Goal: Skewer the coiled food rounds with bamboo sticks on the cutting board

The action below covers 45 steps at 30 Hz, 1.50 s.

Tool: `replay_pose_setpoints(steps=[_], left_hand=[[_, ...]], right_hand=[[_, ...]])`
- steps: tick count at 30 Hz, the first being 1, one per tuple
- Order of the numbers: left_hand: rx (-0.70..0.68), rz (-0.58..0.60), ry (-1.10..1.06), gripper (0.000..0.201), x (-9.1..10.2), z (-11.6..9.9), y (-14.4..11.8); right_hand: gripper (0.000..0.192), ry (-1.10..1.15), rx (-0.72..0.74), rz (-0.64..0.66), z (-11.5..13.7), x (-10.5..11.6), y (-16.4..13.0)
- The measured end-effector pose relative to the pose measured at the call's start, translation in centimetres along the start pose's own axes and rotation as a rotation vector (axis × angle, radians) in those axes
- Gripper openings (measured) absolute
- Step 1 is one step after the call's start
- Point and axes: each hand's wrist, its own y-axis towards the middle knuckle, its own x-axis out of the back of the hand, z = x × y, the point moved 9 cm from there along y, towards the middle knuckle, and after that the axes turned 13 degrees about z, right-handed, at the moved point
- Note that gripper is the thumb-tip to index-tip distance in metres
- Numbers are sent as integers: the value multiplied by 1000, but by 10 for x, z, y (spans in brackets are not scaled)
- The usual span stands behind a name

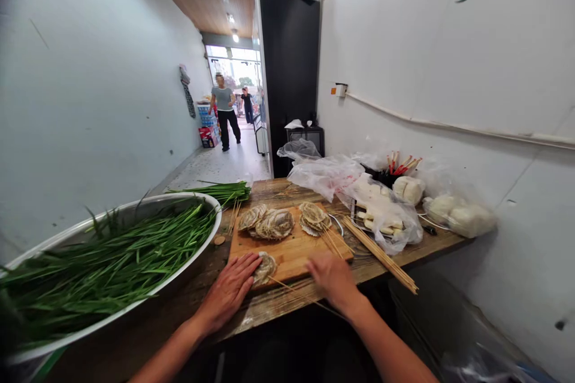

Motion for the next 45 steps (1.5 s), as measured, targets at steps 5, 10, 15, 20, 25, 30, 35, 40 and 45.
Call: replay_pose_setpoints(steps=[5,10,15,20,25,30,35,40,45], left_hand=[[3,-20,3,43,-1,2,1],[-10,-61,-14,43,3,2,-1],[-24,-96,-23,43,4,3,-3],[-18,-141,-34,43,1,7,-6],[-12,-158,-69,42,-1,9,-9],[-31,-187,-100,41,4,8,-12],[-19,-175,-108,41,5,7,-12],[-25,-166,-96,41,4,6,-11],[-18,-124,-73,42,0,7,-10]], right_hand=[[23,-18,-379,-62,-93,17,16],[17,76,-422,-125,-123,14,32],[22,343,-340,-154,-129,13,45],[44,713,-282,-81,-119,-3,52],[57,909,-241,20,-98,-19,53],[54,842,-262,-113,-100,-8,50],[41,563,-264,-328,-96,18,43],[41,207,-331,-353,-88,27,40],[43,203,-356,-321,-97,23,40]])
